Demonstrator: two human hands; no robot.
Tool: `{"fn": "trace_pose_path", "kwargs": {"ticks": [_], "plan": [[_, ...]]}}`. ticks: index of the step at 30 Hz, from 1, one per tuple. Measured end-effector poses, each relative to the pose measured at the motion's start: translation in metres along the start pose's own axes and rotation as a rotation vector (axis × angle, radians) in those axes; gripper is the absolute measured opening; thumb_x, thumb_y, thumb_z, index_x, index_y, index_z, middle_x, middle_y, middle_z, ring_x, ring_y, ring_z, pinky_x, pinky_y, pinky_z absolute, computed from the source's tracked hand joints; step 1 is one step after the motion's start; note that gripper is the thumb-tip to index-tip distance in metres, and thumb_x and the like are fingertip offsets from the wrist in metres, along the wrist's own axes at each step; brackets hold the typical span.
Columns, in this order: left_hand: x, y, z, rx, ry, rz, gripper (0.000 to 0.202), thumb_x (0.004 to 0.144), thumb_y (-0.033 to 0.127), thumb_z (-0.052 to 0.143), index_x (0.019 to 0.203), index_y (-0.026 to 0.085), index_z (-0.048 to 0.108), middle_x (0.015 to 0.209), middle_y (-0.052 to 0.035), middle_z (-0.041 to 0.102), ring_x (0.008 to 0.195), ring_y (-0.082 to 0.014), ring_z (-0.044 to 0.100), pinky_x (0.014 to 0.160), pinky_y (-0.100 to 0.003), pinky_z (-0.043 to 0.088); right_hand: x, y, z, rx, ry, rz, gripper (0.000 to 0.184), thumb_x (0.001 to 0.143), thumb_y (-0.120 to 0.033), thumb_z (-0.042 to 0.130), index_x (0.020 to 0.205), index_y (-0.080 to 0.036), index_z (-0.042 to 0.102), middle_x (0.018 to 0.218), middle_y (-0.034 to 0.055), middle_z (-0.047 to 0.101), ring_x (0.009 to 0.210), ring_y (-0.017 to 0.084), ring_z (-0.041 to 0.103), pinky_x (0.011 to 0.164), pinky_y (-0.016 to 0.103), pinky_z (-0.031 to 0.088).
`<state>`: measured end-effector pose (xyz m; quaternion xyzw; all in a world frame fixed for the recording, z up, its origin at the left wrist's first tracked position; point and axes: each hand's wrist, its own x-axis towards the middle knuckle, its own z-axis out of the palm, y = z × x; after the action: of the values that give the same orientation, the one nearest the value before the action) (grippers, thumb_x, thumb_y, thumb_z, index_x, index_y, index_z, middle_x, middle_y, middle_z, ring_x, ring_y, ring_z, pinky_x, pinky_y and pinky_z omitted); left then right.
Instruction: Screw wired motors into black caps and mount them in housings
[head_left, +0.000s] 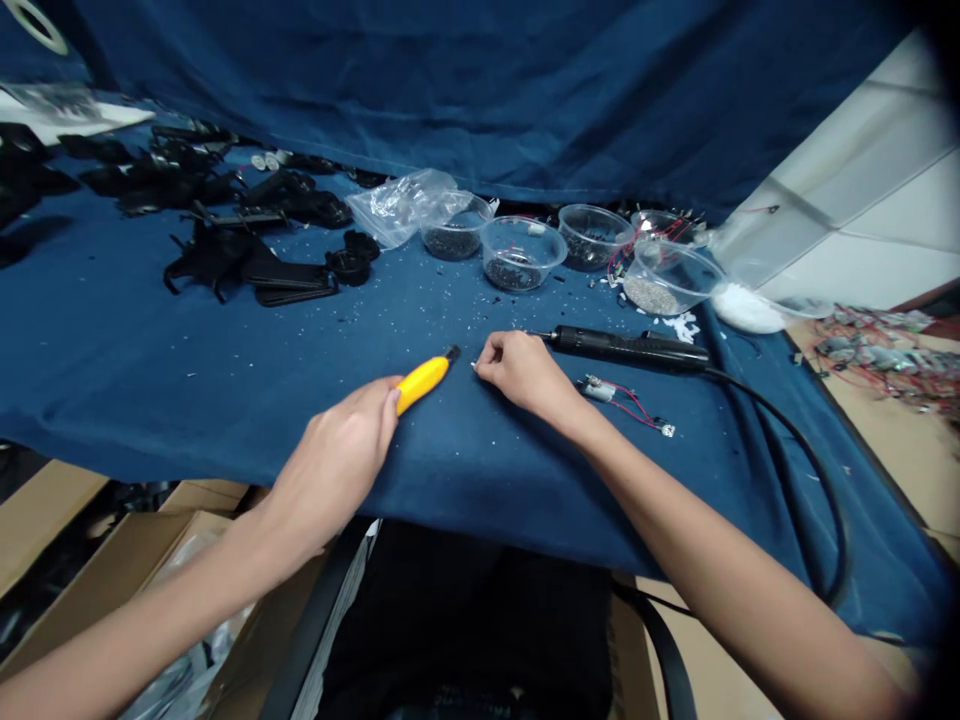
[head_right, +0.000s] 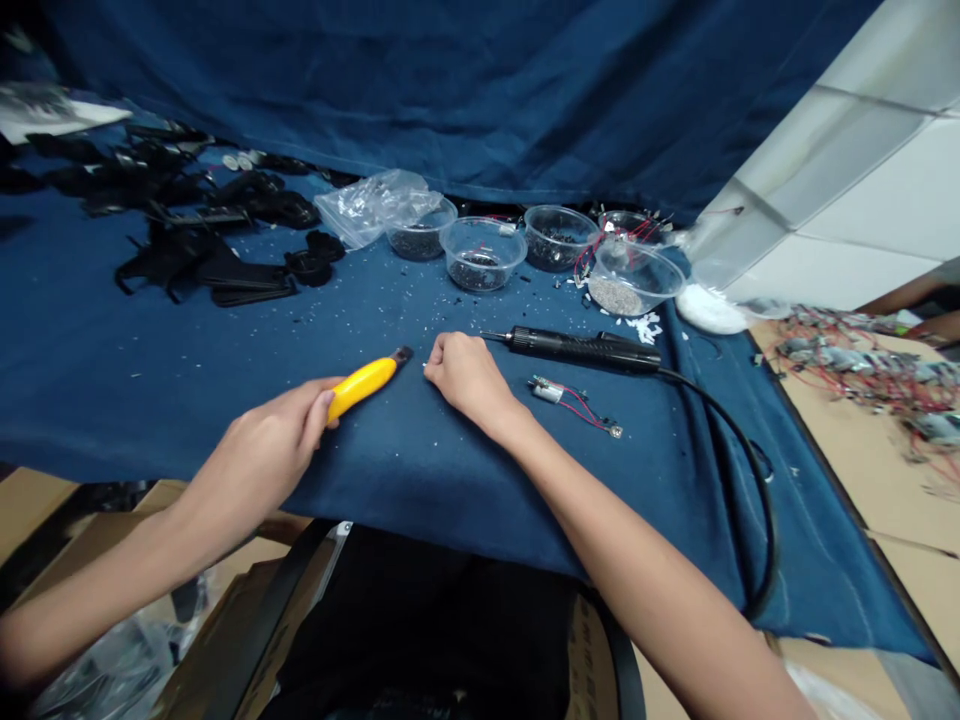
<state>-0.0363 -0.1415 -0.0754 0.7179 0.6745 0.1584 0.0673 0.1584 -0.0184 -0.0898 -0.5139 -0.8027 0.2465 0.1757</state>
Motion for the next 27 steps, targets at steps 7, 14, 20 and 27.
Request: {"fn": "trace_pose_path", "kwargs": {"ticks": [7,14,20,27], "plan": [[0.037,-0.046,-0.008,0.468,0.158,0.098,0.048,0.099,0.036,0.032,0.136,0.009,0.046,0.112,-0.0226,0.059,0.104,-0.0371,0.056,0.083,-0.049,0.045,-0.029,-0.009,-0.011,0.308,-0.006,0.013,0.009,0.076,-0.016,0.056,0.08,-0.014,0.063,0.074,0.0019,0.064,0.067,0.01,0.055,0.064,0.022,0.04],[0.028,0.012,0.01,-0.173,0.038,0.703,0.028,0.098,0.023,0.045,0.125,0.02,0.049,0.111,-0.0068,0.059,0.103,-0.016,0.055,0.092,-0.029,0.044,-0.065,-0.009,-0.033,0.858,-0.406,0.112,0.022,0.078,-0.036,0.065,0.084,-0.016,0.062,0.066,-0.0015,0.059,0.061,0.01,0.056,0.064,0.024,0.047],[0.049,0.036,0.027,-0.334,-0.06,0.762,0.015,0.098,0.018,0.041,0.097,0.016,0.056,0.092,-0.0043,0.06,0.089,-0.0148,0.054,0.082,-0.029,0.044,-0.074,0.009,-0.043,0.746,-0.337,0.09,0.028,0.082,-0.041,0.064,0.09,-0.015,0.063,0.072,0.0019,0.063,0.066,0.013,0.059,0.068,0.027,0.049],[0.074,0.053,0.036,-0.185,-0.132,0.659,0.017,0.097,0.026,0.044,0.091,0.017,0.056,0.089,-0.0033,0.06,0.083,-0.0171,0.053,0.078,-0.034,0.041,-0.084,0.065,-0.071,-0.322,0.247,-0.033,0.033,0.088,-0.032,0.057,0.117,-0.018,0.062,0.11,0.014,0.061,0.101,0.028,0.057,0.092,0.045,0.044]]}}
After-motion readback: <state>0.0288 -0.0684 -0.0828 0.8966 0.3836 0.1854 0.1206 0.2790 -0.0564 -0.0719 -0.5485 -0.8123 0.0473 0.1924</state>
